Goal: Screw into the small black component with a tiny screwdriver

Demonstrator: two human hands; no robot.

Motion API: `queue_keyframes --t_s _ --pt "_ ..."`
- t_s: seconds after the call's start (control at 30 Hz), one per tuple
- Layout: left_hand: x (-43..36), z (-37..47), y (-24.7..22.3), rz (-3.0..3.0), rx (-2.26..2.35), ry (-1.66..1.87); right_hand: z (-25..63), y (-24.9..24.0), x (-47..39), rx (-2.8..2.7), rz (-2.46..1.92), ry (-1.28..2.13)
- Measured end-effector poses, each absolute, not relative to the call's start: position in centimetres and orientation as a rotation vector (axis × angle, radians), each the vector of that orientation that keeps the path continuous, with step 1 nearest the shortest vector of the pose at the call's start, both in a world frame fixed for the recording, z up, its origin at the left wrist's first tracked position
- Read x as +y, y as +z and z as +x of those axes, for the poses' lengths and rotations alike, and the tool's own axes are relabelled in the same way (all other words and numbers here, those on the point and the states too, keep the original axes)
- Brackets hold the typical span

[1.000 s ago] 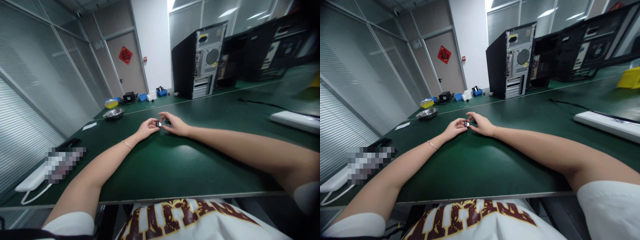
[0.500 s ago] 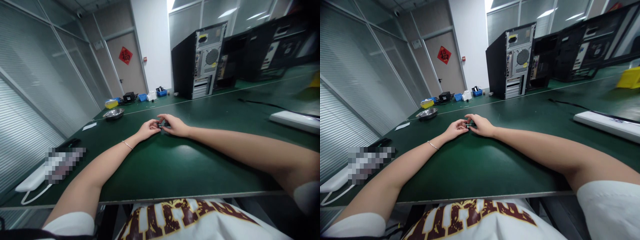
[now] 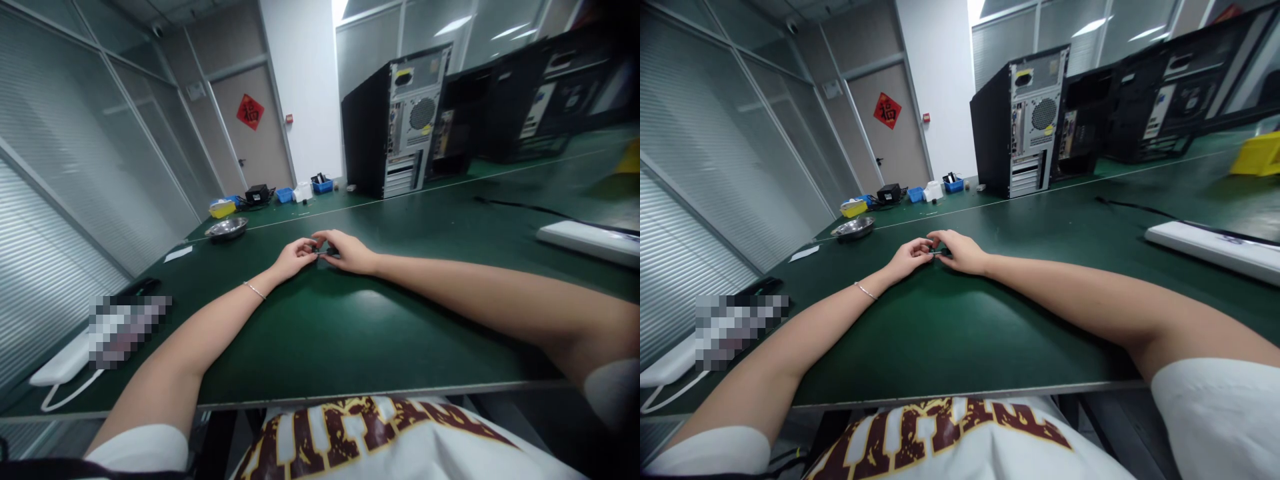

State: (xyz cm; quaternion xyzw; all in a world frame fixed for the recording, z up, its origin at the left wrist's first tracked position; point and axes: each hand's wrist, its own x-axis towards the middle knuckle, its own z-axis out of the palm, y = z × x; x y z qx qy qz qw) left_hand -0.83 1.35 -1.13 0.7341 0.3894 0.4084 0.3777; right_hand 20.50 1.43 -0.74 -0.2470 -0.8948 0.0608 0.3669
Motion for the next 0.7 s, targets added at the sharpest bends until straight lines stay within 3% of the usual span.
queue_keyframes --t_s 0.7 --pt "1.38 -1.05 -1.25 1.937 1.015 1.114 20.59 -0.66 1.54 -2.280 -0.621 0.157"
